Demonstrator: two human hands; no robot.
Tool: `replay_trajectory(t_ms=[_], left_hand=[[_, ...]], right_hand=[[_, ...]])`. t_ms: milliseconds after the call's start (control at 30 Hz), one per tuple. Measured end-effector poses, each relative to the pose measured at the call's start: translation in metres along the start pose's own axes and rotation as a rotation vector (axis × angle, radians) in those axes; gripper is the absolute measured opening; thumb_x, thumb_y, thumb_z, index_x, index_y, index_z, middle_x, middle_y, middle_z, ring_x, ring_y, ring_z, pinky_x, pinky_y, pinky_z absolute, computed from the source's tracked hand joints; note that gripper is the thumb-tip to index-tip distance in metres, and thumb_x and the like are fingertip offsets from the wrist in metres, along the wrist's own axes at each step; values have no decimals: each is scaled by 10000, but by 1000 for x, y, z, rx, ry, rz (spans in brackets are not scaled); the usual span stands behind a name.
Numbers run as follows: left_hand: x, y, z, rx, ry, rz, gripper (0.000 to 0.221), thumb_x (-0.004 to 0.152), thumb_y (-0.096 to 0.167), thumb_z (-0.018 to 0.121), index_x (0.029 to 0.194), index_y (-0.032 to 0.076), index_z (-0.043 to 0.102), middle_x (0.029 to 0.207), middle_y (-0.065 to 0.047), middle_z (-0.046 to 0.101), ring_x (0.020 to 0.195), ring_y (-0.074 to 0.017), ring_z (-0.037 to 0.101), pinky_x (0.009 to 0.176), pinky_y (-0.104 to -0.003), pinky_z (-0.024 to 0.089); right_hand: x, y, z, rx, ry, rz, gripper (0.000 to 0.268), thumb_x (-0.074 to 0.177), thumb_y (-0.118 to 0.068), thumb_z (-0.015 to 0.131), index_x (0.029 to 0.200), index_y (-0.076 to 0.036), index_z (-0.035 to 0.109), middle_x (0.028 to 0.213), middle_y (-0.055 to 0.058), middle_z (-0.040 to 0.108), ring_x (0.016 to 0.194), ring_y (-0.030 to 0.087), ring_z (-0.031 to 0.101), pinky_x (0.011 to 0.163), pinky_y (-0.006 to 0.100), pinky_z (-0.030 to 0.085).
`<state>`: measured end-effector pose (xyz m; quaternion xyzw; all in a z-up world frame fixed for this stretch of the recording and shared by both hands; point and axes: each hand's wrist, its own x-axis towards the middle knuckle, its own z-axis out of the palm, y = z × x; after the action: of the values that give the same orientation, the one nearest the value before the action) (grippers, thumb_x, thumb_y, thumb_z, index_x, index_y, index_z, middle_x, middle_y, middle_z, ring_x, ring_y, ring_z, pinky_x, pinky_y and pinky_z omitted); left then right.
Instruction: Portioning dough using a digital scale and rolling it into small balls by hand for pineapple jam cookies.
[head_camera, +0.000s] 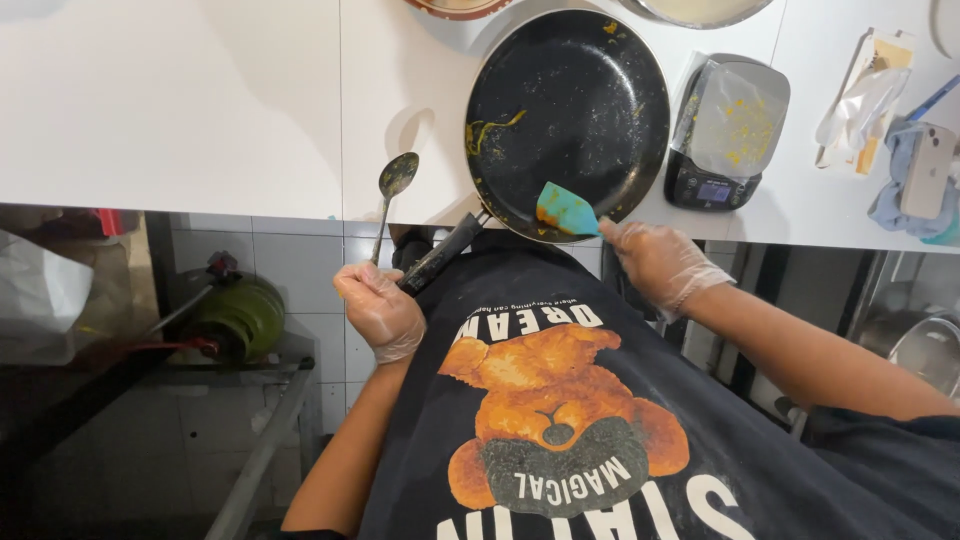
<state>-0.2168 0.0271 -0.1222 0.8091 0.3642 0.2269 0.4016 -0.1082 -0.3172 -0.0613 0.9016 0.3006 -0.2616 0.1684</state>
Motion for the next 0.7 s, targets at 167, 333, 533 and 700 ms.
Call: replay_trajectory(t_ms=[167,333,533,700], left_hand=[[0,3,1,-52,23,35,245,1090,149,481,845,143,496,585,26,663,547,-218,668,654,-306,543],[2,8,-2,30,-10,48,273,1106,210,447,839,190,502,583,100,662,544,-148,667,648,-258,548],[15,28,-10,117,-68,76,270,1118,242,436,860,187,495,745,59,746,701,-213,722,701,-336,566],[30,93,-4,99,-88,267,339,1133,307,397,866,121,492,977,-83,769,958,-320,741,814,-419,573]], right_hand=[[39,-16,34,803,-172,198,370,948,-312,678,1312,-376,698,972,10,788,901,270,752,857,433,597],[19,-29,-63,1611,-232,454,380,934,-17,636,1309,-58,672,809,171,731,409,139,529,319,281,450],[-5,13,-59,1875,-134,352,429,951,-2,598,1380,21,595,878,217,704,443,129,505,361,277,434],[-29,29,-63,1882,140,405,424,951,36,589,1375,23,597,872,234,675,435,168,514,374,312,435]])
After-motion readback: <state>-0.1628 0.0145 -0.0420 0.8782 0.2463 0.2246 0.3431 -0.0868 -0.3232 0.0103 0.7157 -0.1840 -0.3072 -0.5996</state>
